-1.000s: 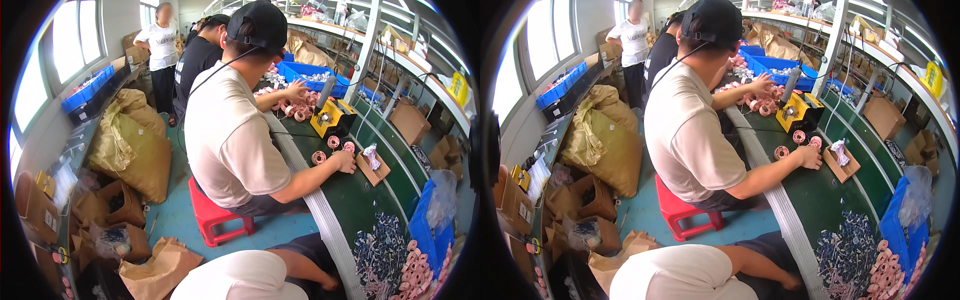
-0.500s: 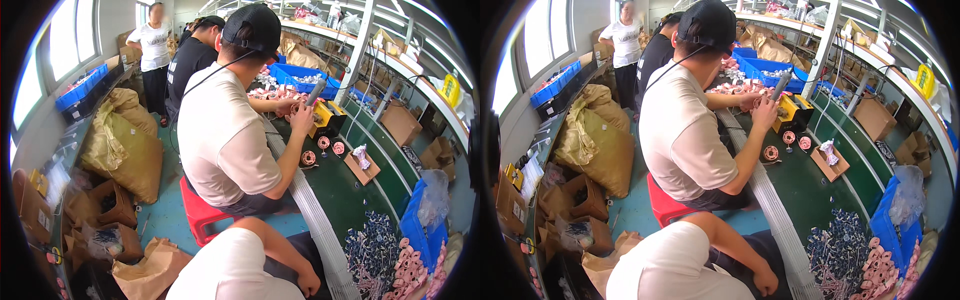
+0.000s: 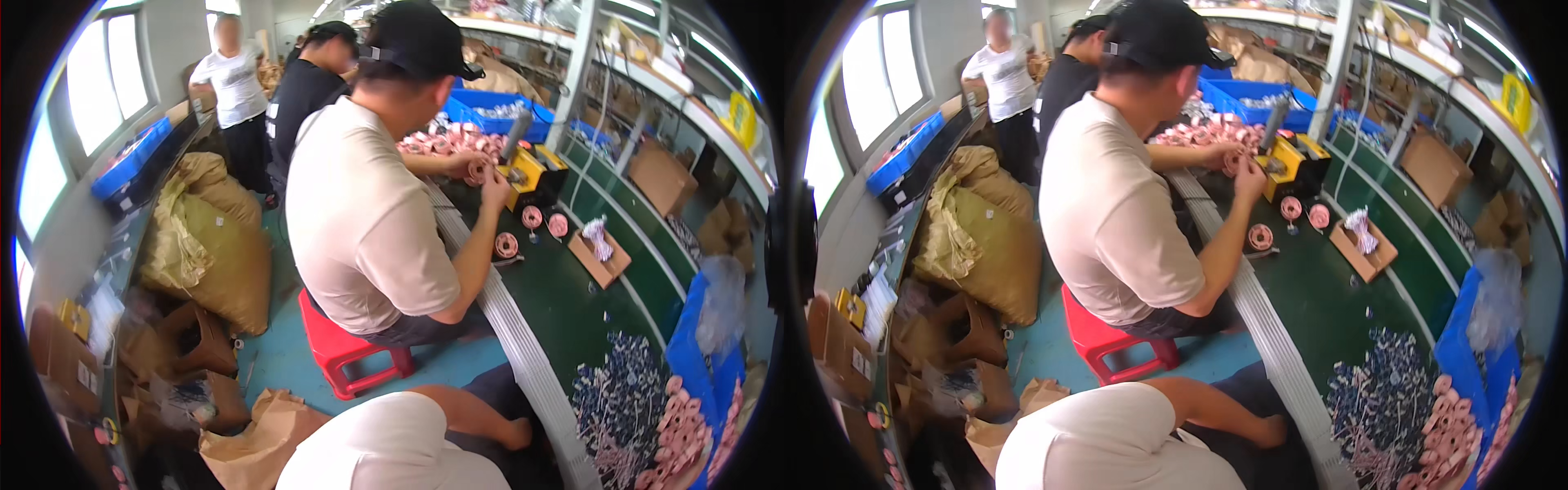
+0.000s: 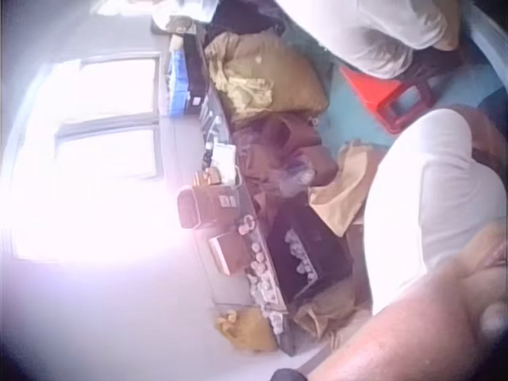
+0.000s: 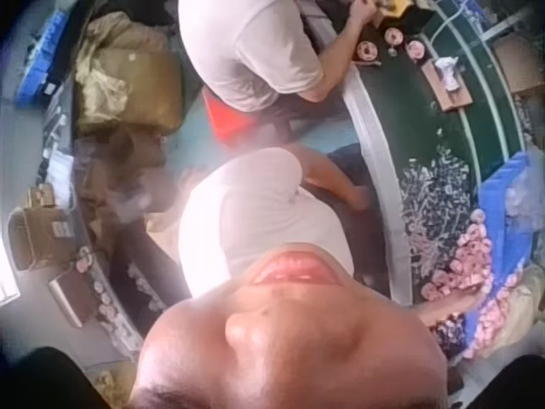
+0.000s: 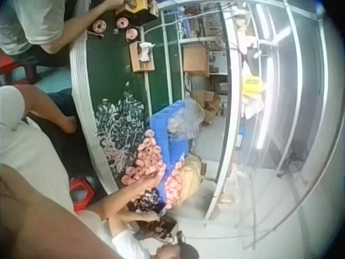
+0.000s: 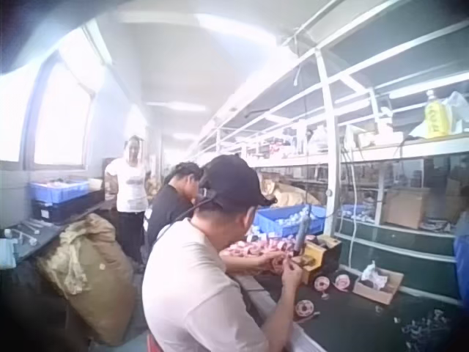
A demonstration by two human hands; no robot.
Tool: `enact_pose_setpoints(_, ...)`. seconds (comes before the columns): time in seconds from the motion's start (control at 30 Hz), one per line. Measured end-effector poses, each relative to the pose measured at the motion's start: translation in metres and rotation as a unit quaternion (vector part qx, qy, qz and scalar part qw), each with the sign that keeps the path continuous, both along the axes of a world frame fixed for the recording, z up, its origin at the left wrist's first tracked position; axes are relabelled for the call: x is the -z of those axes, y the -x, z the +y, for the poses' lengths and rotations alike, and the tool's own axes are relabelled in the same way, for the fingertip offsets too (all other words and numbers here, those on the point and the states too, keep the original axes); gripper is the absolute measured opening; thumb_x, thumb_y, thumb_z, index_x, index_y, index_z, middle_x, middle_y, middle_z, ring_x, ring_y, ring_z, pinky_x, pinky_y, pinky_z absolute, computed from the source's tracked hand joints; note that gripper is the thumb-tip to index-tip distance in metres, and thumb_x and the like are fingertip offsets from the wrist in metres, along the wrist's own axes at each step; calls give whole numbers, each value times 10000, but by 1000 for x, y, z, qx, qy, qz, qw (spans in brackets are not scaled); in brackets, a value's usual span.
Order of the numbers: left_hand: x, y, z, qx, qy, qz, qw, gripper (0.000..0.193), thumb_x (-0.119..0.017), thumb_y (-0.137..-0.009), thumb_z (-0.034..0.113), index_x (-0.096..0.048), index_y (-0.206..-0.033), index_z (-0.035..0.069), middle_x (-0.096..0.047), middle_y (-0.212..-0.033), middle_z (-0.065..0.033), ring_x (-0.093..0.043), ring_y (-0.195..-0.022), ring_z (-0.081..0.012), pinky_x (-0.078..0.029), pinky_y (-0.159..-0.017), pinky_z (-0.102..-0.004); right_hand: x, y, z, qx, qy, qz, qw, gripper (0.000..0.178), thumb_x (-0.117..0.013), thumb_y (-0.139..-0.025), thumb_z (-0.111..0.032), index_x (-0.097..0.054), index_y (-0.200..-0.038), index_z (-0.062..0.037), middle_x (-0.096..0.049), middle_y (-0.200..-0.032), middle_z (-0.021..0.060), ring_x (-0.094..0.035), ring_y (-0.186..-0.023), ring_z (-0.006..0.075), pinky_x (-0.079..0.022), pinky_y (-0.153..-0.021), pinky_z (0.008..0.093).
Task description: Assembling electronic circuit boards into plastic housings on a production line.
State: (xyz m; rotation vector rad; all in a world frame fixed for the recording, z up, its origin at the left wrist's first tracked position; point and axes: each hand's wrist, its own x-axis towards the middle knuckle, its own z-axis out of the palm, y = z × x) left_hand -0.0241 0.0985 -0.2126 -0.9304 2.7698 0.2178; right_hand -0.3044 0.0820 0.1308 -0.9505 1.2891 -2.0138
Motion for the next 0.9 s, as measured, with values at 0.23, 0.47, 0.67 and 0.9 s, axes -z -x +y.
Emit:
enact_pose_setpoints(0.23,-148,-66,20,12,-163,11,986,141,-567,-694,134,-664,-771,68,-651,-752,-117,-638,-766,-289,-487,-595,-437,44,-22,-33,20,-154,43,987,275,-510,-880,-182,-566,-1143,-125,-603,-931,10,-533,-613,67,-409,-436,156)
enact_pose_setpoints(0.47,-253,-80,-66,89,-377,339,857,404,-437,-708,-46,-529,-1094,28,-533,-949,-141,-534,-867,-297,-440,-763,-374,94,-67,-38,-158,-94,-15,983,193,-526,-836,-59,-594,-988,38,-638,-840,87,-605,-710,131,-482,-645,237)
enact_pose_setpoints(0.67,-255,-50,-160,-14,-310,528,791,528,-337,-744,-186,-495,-1209,10,-516,-981,-101,-538,-860,-183,-463,-781,-287,102,-90,-64,-219,-149,36,964,214,-582,-818,-77,-609,-993,42,-640,-913,87,-589,-757,116,-456,-692,241)
enact_pose_setpoints(0.9,-233,-37,-162,-219,-381,613,656,321,-577,-766,-139,-587,-1060,-13,-534,-974,-58,-583,-856,-125,-492,-719,-210,106,-98,-99,-217,-103,207,948,164,-627,-752,21,-649,-915,27,-579,-799,66,-566,-669,100,-430,-572,202)
